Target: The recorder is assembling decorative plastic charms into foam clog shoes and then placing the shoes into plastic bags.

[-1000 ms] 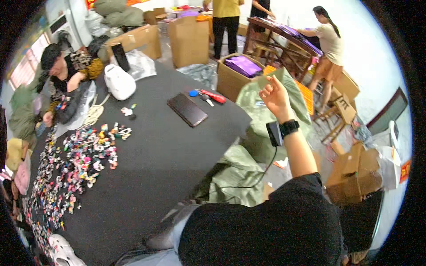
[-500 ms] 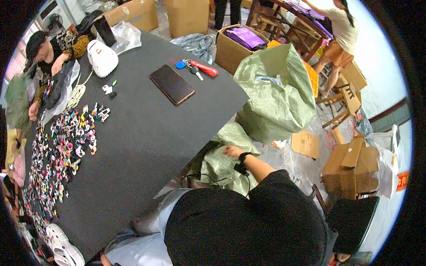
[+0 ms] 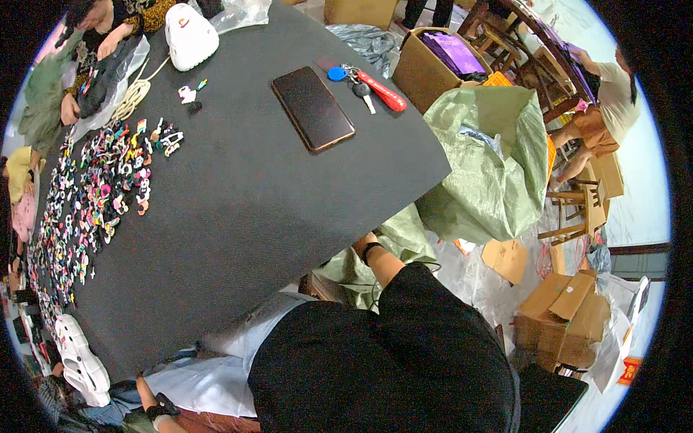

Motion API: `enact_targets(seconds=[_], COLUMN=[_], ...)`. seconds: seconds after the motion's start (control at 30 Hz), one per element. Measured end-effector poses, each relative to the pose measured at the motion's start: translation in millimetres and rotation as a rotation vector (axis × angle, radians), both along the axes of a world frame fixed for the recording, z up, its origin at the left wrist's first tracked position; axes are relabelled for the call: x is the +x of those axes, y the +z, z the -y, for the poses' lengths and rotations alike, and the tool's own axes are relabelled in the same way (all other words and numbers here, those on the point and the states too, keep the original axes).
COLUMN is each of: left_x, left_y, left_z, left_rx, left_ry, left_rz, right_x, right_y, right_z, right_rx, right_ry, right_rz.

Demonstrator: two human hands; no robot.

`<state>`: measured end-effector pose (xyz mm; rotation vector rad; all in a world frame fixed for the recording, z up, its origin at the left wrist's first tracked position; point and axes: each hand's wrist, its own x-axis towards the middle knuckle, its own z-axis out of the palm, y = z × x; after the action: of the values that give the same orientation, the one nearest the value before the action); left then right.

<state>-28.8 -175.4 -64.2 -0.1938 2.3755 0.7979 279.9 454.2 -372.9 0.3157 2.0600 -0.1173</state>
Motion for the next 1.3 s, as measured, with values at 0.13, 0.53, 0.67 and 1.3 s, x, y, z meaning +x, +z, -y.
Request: enact_targets(seconds=[0.13,0.53,0.67,1.3], left_x=[-3,-25,-29,-49], left_y=[-1,-4,-9,-32], left_z=[9,21,25,45], left_rx=[-0.026,-0.080,-0.076,-0.070], left_ry=[-0.011,-0.090,-0.099,-0.160], left_rz=[-0.012,-0.056,-0.081,-0.222], right_x=[41,181,185,69], right_y=[-10,-9,0,210], right_z=[10,70,70,80], right_rx=[-0.095,-0.357,-0.421,-0.789], right_ry=[-0.027,-0.156,-0.185,-1.261], right_rz=[0.048,0.179,0.212,0.096])
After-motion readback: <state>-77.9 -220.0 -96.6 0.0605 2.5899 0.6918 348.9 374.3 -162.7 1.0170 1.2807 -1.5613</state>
